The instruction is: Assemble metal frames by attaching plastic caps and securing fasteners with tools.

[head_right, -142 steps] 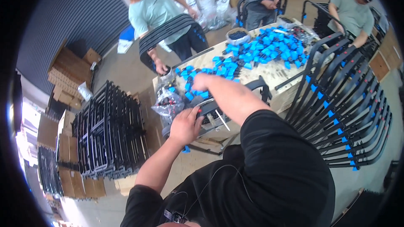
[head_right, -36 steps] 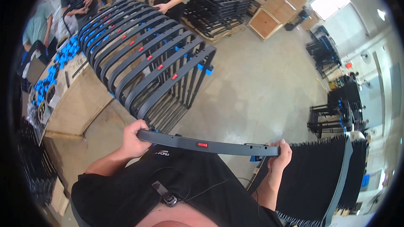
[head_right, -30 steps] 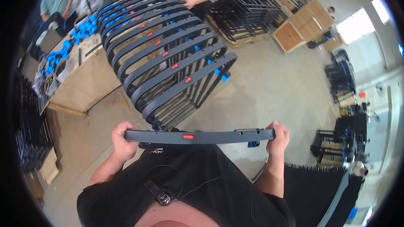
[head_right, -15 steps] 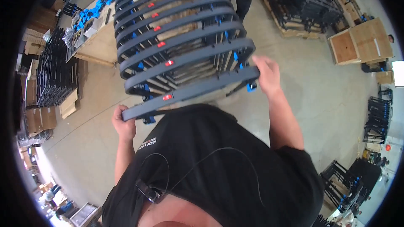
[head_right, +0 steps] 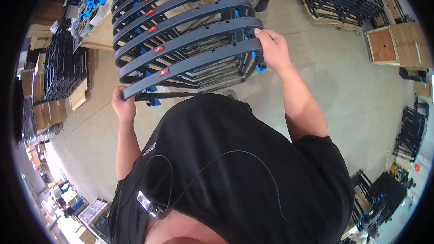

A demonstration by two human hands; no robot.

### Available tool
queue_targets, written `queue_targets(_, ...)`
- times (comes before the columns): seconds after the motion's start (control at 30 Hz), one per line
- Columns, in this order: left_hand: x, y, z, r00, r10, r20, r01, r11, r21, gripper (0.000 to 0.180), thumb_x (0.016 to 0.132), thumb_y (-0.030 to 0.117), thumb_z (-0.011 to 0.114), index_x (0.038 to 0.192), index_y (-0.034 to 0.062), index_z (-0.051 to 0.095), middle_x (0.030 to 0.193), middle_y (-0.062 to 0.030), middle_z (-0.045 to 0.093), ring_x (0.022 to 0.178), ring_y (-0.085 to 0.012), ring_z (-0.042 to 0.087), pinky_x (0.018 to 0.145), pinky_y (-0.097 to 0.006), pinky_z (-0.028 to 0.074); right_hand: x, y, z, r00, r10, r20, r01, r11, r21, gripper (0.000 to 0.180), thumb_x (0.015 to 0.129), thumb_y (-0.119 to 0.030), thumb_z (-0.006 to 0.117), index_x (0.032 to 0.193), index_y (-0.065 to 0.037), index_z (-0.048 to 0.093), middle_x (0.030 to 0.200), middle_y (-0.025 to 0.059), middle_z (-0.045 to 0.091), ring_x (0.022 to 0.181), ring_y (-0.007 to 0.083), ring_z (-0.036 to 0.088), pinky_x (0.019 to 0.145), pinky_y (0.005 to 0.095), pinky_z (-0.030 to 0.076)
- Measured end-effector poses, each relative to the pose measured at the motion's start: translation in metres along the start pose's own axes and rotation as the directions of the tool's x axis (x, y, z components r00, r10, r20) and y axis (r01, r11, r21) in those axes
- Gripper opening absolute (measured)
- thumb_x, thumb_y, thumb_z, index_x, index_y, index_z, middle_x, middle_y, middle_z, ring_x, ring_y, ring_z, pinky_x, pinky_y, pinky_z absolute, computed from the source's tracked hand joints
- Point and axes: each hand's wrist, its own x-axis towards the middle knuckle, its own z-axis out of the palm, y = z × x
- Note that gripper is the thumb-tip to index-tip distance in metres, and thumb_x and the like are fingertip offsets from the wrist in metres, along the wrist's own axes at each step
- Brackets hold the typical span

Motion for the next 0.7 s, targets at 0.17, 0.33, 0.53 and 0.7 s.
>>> queue_targets(0.17,0.012,0.004,-0.001,0.998,0.060,0.032,-0.063,0.992,0.106,0.017,0.073,0.001,0.070,0.089,0.0022,0.064,0.078,-0.0039,0.063,0.074,-0.0123,0.057,0.069,-0.027,0.049,-0.003,-0.011,0.001,0.999,0.026,-0.047,-0.028,0.999,-0.041,0.032,0.098,-0.033,0.064,0.088,-0.002,0.065,0.086,-0.0005,0.060,0.082,0.0095,0.051,0.075,0.0258,0.039)
queue_targets(0.33,0.015,0.032,-0.017,0.987,-0.072,0.142,0.049,0.985,0.163,0.033,0.068,0.010,0.084,0.097,0.0030,0.068,0.089,-0.0074,0.070,0.084,-0.0186,0.065,0.080,-0.032,0.053,0.008,-0.004,-0.008,0.994,-0.069,-0.079,0.051,0.977,-0.207,0.036,0.098,-0.033,0.064,0.099,0.003,0.067,0.093,0.0029,0.064,0.089,0.0111,0.055,0.081,0.0262,0.043)
queue_targets(0.53,0.013,0.003,-0.066,0.953,-0.153,0.262,0.116,0.982,0.152,0.058,0.069,0.032,0.089,0.115,0.0039,0.068,0.109,-0.0112,0.071,0.101,-0.0235,0.066,0.093,-0.035,0.052,0.013,0.000,-0.047,0.915,-0.199,-0.351,0.112,0.961,-0.252,0.041,0.103,-0.033,0.055,0.119,0.004,0.064,0.103,0.0086,0.067,0.097,0.0175,0.062,0.089,0.0336,0.048)
queue_targets(0.7,-0.035,-0.156,-0.105,0.869,-0.487,0.093,0.483,0.874,0.059,0.049,0.078,0.039,0.082,0.111,0.0044,0.070,0.100,-0.0123,0.074,0.091,-0.0229,0.068,0.084,-0.036,0.055,0.021,0.137,-0.097,0.920,-0.102,-0.377,-0.119,0.847,-0.518,0.044,0.104,-0.036,0.049,0.104,0.006,0.062,0.091,0.0103,0.062,0.086,0.0212,0.056,0.083,0.0378,0.049)
